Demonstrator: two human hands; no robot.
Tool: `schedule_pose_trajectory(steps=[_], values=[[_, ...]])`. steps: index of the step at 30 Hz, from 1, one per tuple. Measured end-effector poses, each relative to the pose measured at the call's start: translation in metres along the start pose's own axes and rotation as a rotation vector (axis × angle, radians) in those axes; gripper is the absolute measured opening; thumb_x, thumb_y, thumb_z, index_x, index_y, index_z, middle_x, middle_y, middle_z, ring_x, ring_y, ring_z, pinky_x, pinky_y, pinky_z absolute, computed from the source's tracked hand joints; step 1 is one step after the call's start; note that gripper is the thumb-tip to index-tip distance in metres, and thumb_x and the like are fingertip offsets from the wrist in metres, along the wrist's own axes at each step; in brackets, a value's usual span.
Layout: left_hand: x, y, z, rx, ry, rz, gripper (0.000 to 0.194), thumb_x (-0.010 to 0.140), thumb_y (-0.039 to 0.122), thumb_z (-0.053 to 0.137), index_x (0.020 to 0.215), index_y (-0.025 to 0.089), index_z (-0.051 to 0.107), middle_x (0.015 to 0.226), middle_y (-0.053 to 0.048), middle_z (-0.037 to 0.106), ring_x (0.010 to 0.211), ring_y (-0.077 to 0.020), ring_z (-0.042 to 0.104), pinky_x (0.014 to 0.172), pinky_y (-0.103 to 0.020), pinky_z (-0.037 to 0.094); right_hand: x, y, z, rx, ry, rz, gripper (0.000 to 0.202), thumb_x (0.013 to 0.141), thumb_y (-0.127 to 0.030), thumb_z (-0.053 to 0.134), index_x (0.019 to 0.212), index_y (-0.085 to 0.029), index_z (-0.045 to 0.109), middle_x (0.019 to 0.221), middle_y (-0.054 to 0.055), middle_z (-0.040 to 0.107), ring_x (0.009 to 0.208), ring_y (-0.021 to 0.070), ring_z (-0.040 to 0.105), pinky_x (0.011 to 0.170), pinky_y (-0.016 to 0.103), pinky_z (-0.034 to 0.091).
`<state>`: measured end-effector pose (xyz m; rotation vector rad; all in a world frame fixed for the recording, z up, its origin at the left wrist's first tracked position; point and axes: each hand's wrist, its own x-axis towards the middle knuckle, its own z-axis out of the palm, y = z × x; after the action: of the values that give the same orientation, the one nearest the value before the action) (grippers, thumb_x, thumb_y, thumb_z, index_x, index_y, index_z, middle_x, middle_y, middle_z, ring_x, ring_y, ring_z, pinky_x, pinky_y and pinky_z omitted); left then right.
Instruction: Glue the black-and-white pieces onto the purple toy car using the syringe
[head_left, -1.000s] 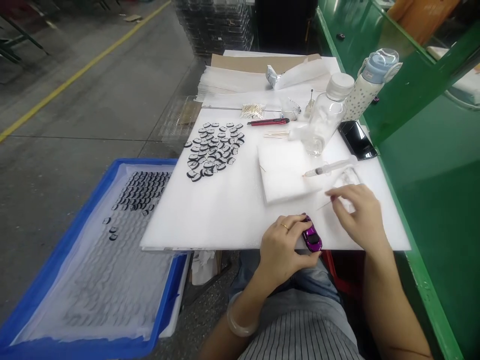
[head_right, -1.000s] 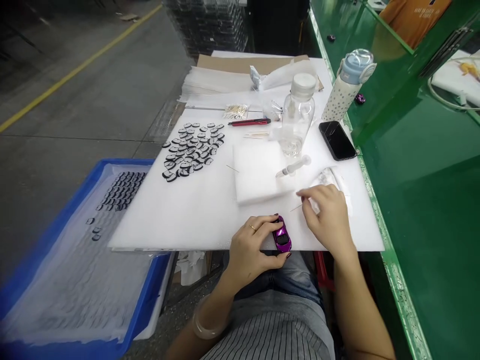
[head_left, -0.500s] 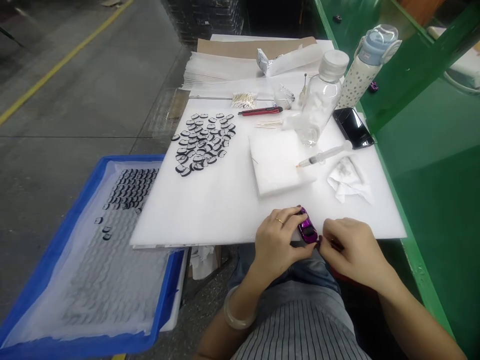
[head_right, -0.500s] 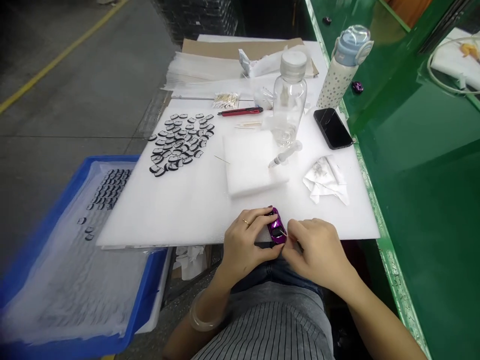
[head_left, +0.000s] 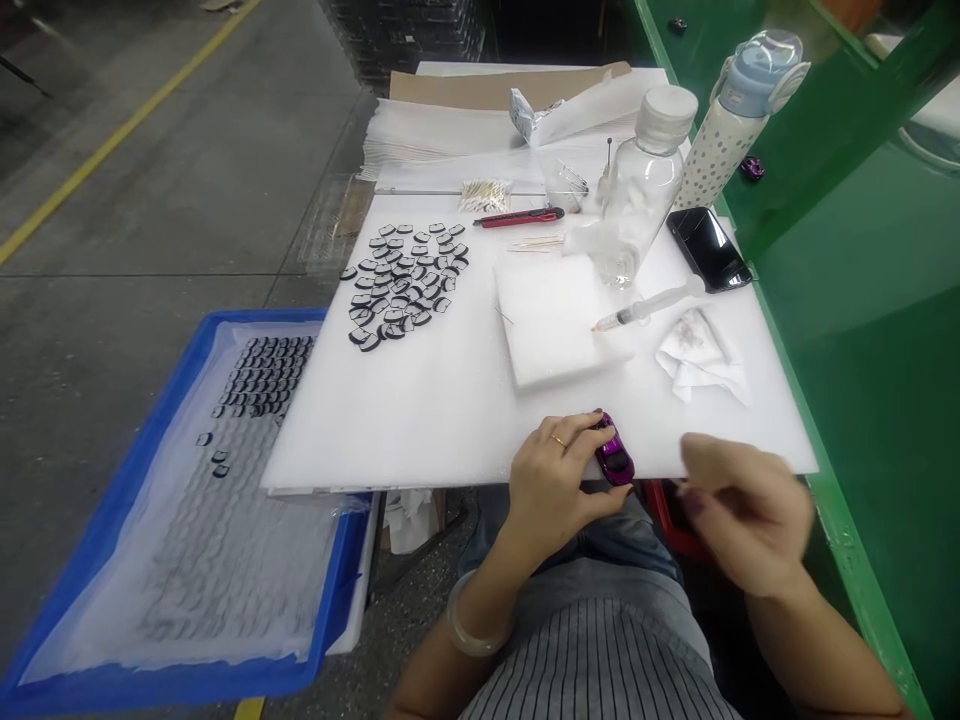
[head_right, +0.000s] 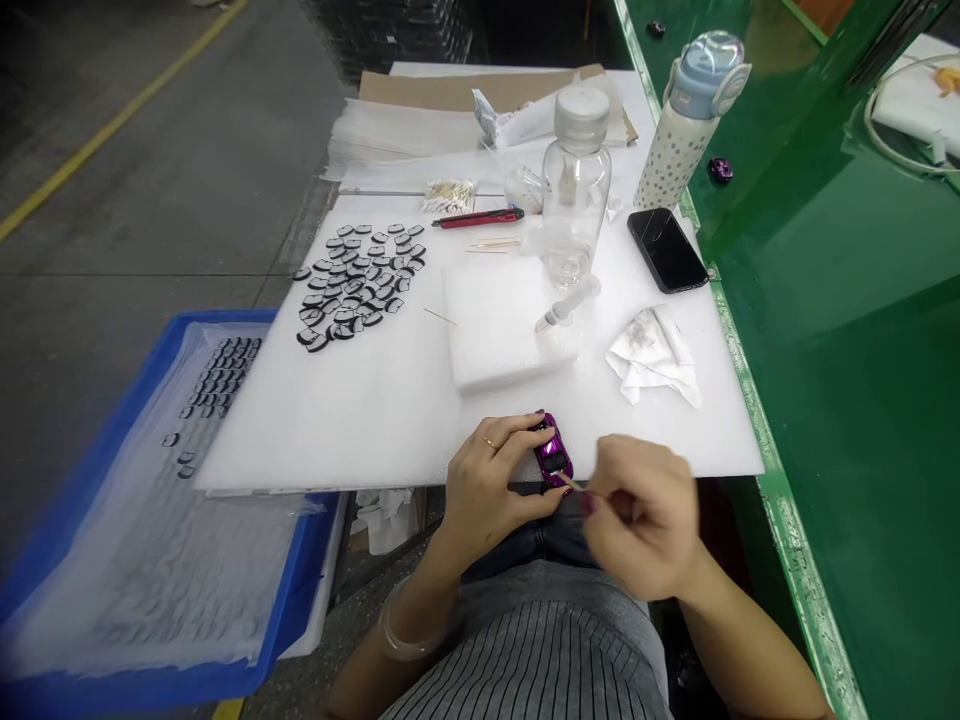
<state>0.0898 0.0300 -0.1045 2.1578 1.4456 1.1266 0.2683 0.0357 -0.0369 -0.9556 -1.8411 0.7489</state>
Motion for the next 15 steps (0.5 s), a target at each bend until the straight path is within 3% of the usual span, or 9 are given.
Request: schedule_pose_trajectory(steps=[3, 5, 7, 10, 12, 15], values=[[0.000, 0.000, 0.001, 0.002, 0.016, 0.013, 0.048, 0.067, 0.030, 0.084, 0.109, 0.020, 0.064, 0.113, -0.005, 0.069, 0.096, -0.0247, 0.064, 0.077, -0.039, 0.057, 0.003, 0.014, -0.009, 0.034, 0.228, 0.053, 0.023, 0.082, -0.010, 0.054, 0.064, -0.020, 0.043, 0.054, -0.004, 0.034, 0.048, 0.0094, 0.029, 0.049, 0.027, 0.022], [0.000, 0.000, 0.001, 0.010, 0.010, 0.016, 0.048, 0.066, 0.028, 0.084, 0.109, 0.020, 0.063, 0.113, -0.005, 0.069, 0.095, -0.0248, 0.064, 0.077, -0.040, 0.058, 0.010, 0.028, -0.008, -0.170, 0.178, 0.240, 0.025, 0.082, -0.016, 0.056, 0.061, -0.020, 0.042, 0.053, -0.004, 0.036, 0.047, 0.0097, 0.032, 0.048, 0.027, 0.024], [0.000, 0.000, 0.001, 0.016, 0.003, 0.020, 0.049, 0.065, 0.026, 0.084, 0.109, 0.020, 0.063, 0.114, -0.005, 0.069, 0.095, -0.0253, 0.064, 0.077, -0.041, 0.058, 0.019, 0.041, -0.005, -0.375, 0.044, 0.402, 0.022, 0.083, -0.025, 0.057, 0.064, -0.020, 0.048, 0.052, -0.004, 0.043, 0.048, 0.0106, 0.039, 0.050, 0.027, 0.028], [-0.001, 0.000, 0.000, 0.014, -0.010, 0.016, 0.049, 0.065, 0.024, 0.083, 0.109, 0.021, 0.063, 0.115, -0.005, 0.069, 0.097, -0.0262, 0.065, 0.079, -0.042, 0.059, 0.037, 0.056, -0.011, -0.497, -0.015, 0.456, 0.019, 0.085, -0.038, 0.059, 0.082, -0.020, 0.064, 0.058, -0.002, 0.056, 0.052, 0.0131, 0.049, 0.055, 0.028, 0.034], [-0.002, -0.001, 0.000, 0.012, -0.018, 0.011, 0.048, 0.068, 0.023, 0.079, 0.113, 0.022, 0.062, 0.120, -0.006, 0.068, 0.103, -0.0267, 0.066, 0.082, -0.042, 0.060, 0.052, 0.066, -0.026, -0.581, 0.143, 0.455, 0.025, 0.086, -0.043, 0.057, 0.088, -0.021, 0.067, 0.062, 0.000, 0.058, 0.055, 0.0145, 0.050, 0.057, 0.029, 0.034], [-0.002, -0.001, 0.000, 0.045, -0.010, -0.007, 0.048, 0.077, 0.019, 0.068, 0.124, 0.022, 0.058, 0.134, -0.007, 0.061, 0.117, -0.0267, 0.063, 0.091, -0.040, 0.059, 0.074, 0.087, -0.053, -0.725, 0.392, 0.550, 0.024, 0.083, -0.041, 0.058, 0.072, -0.020, 0.064, 0.062, 0.003, 0.059, 0.053, 0.0153, 0.043, 0.058, 0.032, 0.031]])
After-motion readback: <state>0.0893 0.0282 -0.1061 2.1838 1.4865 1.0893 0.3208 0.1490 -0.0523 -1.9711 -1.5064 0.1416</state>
